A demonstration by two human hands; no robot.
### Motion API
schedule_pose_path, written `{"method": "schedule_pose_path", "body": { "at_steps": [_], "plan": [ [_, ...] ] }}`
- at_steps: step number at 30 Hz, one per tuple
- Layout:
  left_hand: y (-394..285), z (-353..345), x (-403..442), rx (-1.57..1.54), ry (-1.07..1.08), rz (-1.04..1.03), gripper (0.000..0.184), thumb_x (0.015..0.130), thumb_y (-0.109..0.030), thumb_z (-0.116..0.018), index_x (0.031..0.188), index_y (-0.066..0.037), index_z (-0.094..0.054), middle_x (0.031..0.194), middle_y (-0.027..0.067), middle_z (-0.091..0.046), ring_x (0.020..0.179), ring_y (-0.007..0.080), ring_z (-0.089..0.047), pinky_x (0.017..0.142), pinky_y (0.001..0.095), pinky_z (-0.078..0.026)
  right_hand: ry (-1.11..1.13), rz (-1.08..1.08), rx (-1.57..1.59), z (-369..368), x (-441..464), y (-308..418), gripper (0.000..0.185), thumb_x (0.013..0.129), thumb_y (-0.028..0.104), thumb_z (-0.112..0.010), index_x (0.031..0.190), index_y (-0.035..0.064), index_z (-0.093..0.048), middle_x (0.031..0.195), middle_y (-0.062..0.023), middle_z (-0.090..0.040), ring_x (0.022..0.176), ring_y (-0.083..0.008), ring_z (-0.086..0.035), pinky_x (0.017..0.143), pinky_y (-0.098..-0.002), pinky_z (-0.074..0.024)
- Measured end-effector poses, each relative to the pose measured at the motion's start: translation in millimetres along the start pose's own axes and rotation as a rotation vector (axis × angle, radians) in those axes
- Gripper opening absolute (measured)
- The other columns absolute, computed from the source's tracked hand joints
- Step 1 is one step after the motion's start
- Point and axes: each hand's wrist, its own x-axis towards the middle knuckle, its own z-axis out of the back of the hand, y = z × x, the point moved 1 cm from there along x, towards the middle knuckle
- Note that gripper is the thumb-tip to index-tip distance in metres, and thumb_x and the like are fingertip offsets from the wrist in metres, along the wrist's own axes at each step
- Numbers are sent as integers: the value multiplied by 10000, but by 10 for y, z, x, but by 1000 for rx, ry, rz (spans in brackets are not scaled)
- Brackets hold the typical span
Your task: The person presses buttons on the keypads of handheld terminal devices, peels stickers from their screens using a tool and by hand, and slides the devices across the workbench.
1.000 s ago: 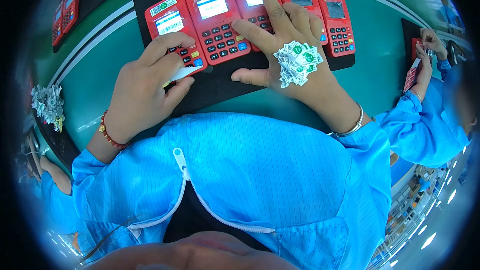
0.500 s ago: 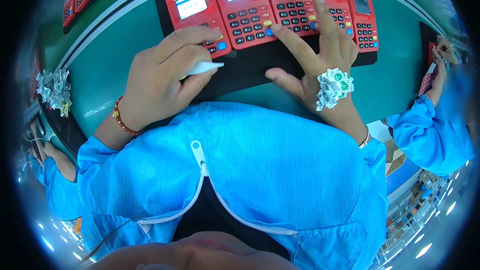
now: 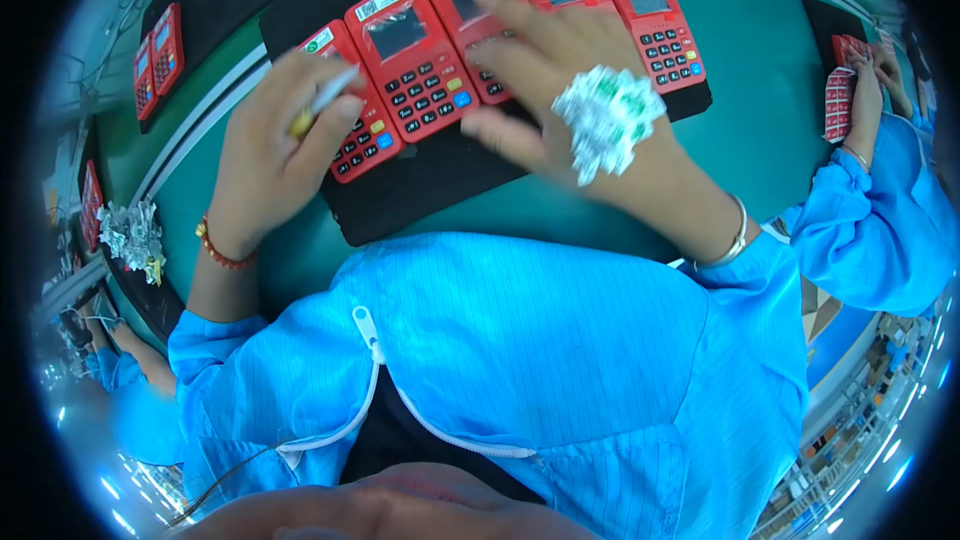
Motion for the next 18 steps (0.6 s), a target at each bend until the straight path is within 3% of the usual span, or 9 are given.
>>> {"method": "schedule_pose_path", "body": {
  "at_steps": [2, 3, 4, 7, 8, 14, 18],
  "plan": [
    [21, -12, 212, 86, -86, -40, 379, 995, -311, -601, 1289, -73, -579, 1126, 153, -633, 918, 342, -681, 733, 391, -552, -103, -13, -213, 20, 161, -181, 558, 829, 398, -784, 1299, 133, -637, 1476, -116, -536, 1238, -321, -558, 995, -448, -428],
    [15, -11, 323, 93, -31, 21, 376, 1013, -298, -571, 1328, -92, -560, 1164, 149, -624, 971, 319, -673, 789, 381, -544, -201, 5, -230, -17, 279, -280, 561, 812, 433, -782, 1271, 142, -643, 1359, -127, -604, 1240, -322, -554, 1016, -465, -394],
    [8, 2, 442, 104, 22, 79, 377, 1032, -285, -541, 1367, -110, -540, 1203, 145, -614, 1025, 296, -665, 845, 371, -536, -109, -45, -191, -50, 318, -387, 734, 832, 484, -772, 1441, 150, -536, 1499, -134, -509, 1370, -360, -468, 1108, -491, -377],
    [28, 37, 789, 613, 183, -23, 296, 1020, -222, -518, 1292, -161, -617, 1196, 81, -651, 935, 279, -683, 755, 381, -552, -62, -43, -133, -301, 405, -566, 805, 874, 650, -654, 1455, 110, -520, 1464, -159, -543, 1382, -356, -468, 1163, -478, -320],
    [67, 21, 834, 666, 171, -57, 263, 1006, -210, -532, 1219, -148, -674, 1078, 68, -691, 852, 262, -688, 716, 371, -545, -62, -54, -125, -312, 405, -574, 820, 869, 660, -652, 1462, 111, -513, 1458, -154, -551, 1385, -355, -465, 1163, -483, -322],
    [75, 61, 989, 709, 222, -144, 213, 966, -181, -570, 1095, -127, -731, 874, 88, -697, 798, 265, -691, 680, 379, -552, -79, -67, -37, -387, 432, -517, 818, 872, 641, -663, 1469, 106, -506, 1446, -145, -568, 1411, -331, -458, 1206, -529, -257],
    [191, -52, 888, 664, 147, -124, 215, 956, -173, -576, 1112, -135, -719, 921, 78, -699, 806, 265, -692, 669, 391, -557, -62, -60, -26, -490, 506, -514, 824, 873, 640, -664, 1477, 106, -493, 1451, -146, -563, 1416, -311, -462, 1216, -543, -234]
  ]
}}
